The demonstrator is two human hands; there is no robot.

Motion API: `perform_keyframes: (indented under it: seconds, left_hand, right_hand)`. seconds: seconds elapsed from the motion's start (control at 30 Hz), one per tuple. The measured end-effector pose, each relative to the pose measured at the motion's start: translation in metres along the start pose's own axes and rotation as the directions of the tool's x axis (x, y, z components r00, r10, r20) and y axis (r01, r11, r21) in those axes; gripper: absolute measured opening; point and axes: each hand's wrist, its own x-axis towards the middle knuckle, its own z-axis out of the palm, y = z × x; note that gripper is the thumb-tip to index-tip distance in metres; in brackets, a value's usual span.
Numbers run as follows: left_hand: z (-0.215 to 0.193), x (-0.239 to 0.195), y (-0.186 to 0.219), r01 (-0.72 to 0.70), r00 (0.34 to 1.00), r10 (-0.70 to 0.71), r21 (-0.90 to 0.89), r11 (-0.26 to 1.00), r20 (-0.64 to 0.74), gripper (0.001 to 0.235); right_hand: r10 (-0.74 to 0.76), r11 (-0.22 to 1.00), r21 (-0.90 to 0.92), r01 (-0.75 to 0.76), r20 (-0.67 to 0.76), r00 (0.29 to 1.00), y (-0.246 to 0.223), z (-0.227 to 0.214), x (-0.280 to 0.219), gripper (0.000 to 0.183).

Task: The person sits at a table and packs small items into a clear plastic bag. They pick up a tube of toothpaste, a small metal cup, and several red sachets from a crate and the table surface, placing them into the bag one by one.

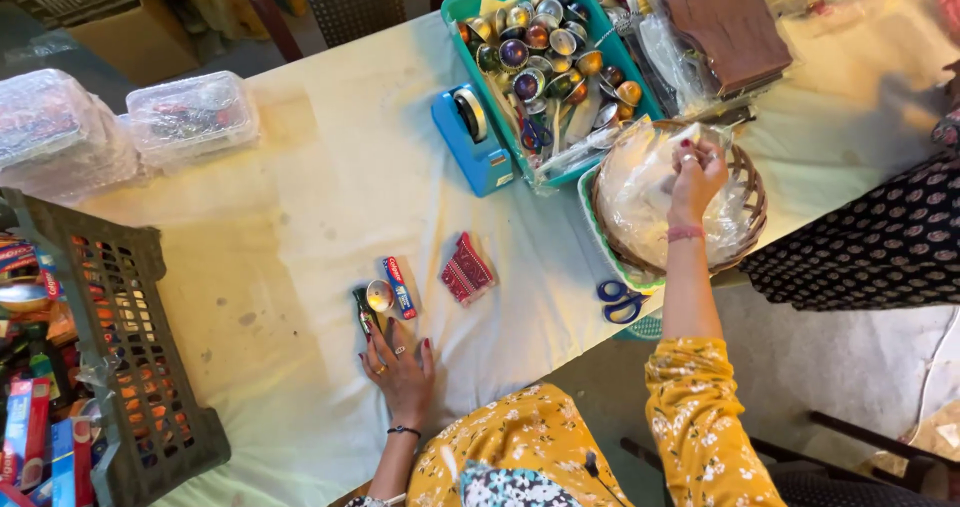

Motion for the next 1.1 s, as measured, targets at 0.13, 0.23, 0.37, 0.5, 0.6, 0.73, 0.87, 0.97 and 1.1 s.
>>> perform_keyframes:
  seconds: [0.13, 0.23, 0.37, 0.5, 0.6, 0.73, 0.87, 0.97, 1.1]
  left_hand:
    - [0.002, 0.003, 0.002, 0.018, 1.0, -0.018, 0.01, 1.0, -0.007, 0.07]
    - [-0.001, -0.002, -0.002, 0.004, 1.0, -0.004, 0.004, 1.0, -0.011, 0.069]
    - [0.002, 0.003, -0.003, -0.007, 0.999, 0.007, -0.004, 1.0, -0.039, 0.068]
    - [-0.002, 0.005, -0.001, 0.041, 0.999, -0.041, -0.047, 0.998, -0.003, 0.069]
    - [-0.002, 0.015, 0.007, 0.099, 0.994, -0.1, 0.047, 0.994, 0.035, 0.074]
    - [0.001, 0.034, 0.014, -0.028, 0.997, 0.002, -0.373, 0.927, -0.071, 0.072]
    - [-0.023, 0.052, 0.02, 0.462, 0.884, 0.057, -0.844, -0.274, 0.465, 0.059]
    - [-0.034, 0.054, 0.024, 0.479, 0.863, 0.071, -0.766, -0.428, 0.499, 0.051]
    - [-0.063, 0.071, 0.024, 0.574, 0.803, -0.094, -0.806, -0.143, 0.588, 0.04]
  right_hand:
    - [-0.08, 0.992, -0.097, 0.077, -0.025, 0.996, -0.061, 0.019, -0.012, 0.013]
    - [-0.301, 0.892, -0.355, 0.279, -0.007, 0.954, -0.081, 0.023, -0.008, 0.011]
    - [-0.345, 0.937, -0.05, 0.345, 0.013, 0.939, -0.138, 0.049, -0.025, 0.016]
    - [-0.358, 0.934, 0.095, 0.345, 0.229, 0.905, -0.172, 0.092, -0.089, 0.016]
    - [-0.132, 0.991, 0.066, 0.115, 0.455, 0.881, -0.122, 0.109, -0.165, 0.005]
    - [0.177, 0.926, 0.115, -0.36, 0.709, 0.683, -0.134, 0.146, -0.256, 0.009]
    - [0.245, 0.918, 0.017, -0.396, 0.761, 0.6, -0.104, 0.165, -0.308, 0.011]
    - [0.325, 0.914, -0.078, -0.399, 0.73, 0.601, -0.102, 0.168, -0.323, 0.012]
    - [0.233, 0.973, -0.162, -0.168, 0.682, 0.693, -0.072, 0.17, -0.325, 0.016]
